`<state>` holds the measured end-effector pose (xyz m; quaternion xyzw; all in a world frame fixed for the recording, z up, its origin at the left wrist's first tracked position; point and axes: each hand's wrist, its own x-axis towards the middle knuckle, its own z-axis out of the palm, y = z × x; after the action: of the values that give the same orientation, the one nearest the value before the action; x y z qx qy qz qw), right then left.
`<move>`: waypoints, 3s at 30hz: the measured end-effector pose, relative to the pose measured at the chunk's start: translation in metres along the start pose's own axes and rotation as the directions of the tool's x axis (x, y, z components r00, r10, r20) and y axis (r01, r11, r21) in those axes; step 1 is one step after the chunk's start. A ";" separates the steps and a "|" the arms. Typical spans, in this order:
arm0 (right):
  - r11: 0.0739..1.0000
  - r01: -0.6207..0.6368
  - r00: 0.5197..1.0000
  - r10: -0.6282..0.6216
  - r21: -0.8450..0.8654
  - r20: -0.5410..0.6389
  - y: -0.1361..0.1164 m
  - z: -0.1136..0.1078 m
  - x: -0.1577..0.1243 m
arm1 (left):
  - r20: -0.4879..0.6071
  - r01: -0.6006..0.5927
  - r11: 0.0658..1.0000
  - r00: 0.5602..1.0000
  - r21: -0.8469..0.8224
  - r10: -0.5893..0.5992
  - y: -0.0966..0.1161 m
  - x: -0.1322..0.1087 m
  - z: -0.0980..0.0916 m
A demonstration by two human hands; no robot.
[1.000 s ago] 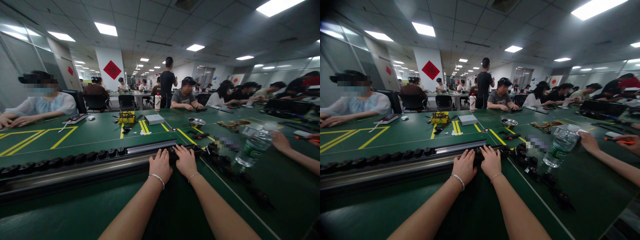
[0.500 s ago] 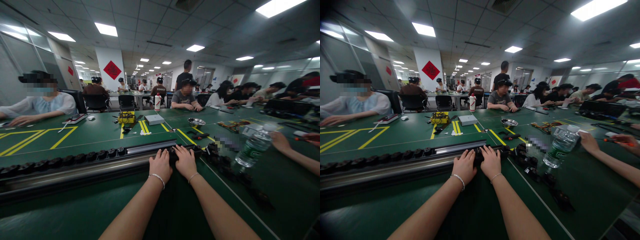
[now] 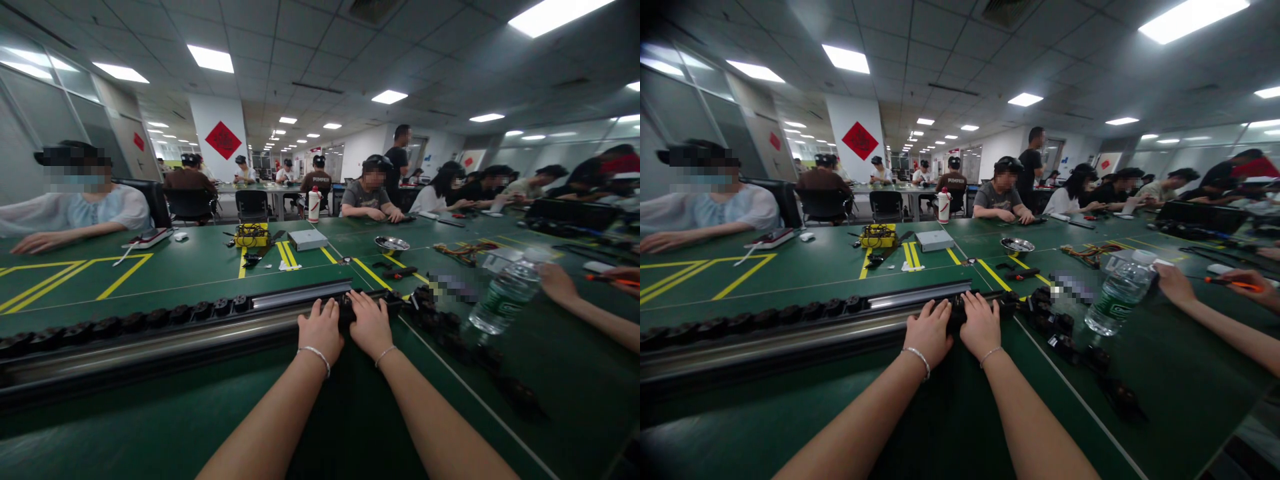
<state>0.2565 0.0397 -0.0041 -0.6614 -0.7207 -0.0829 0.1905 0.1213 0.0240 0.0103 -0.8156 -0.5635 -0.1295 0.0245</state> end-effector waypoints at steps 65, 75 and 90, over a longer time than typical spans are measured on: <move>0.999 0.003 1.000 -0.002 0.043 -0.018 0.011 -0.003 0.003 | -0.035 -0.106 0.994 0.994 0.032 0.107 0.001 0.010 0.008; 1.000 0.013 0.999 -0.013 -0.002 -0.035 0.015 0.000 0.001 | -0.040 -0.104 0.995 0.994 0.007 0.104 0.001 0.010 0.007; 0.999 -0.032 0.998 0.032 0.004 -0.048 0.015 -0.001 0.002 | -0.033 -0.098 0.995 0.995 0.005 0.099 0.001 0.010 0.009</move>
<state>0.2715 0.0425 -0.0045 -0.6705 -0.7053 -0.0945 0.2101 0.1272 0.0345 0.0046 -0.8401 -0.5223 -0.1406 0.0413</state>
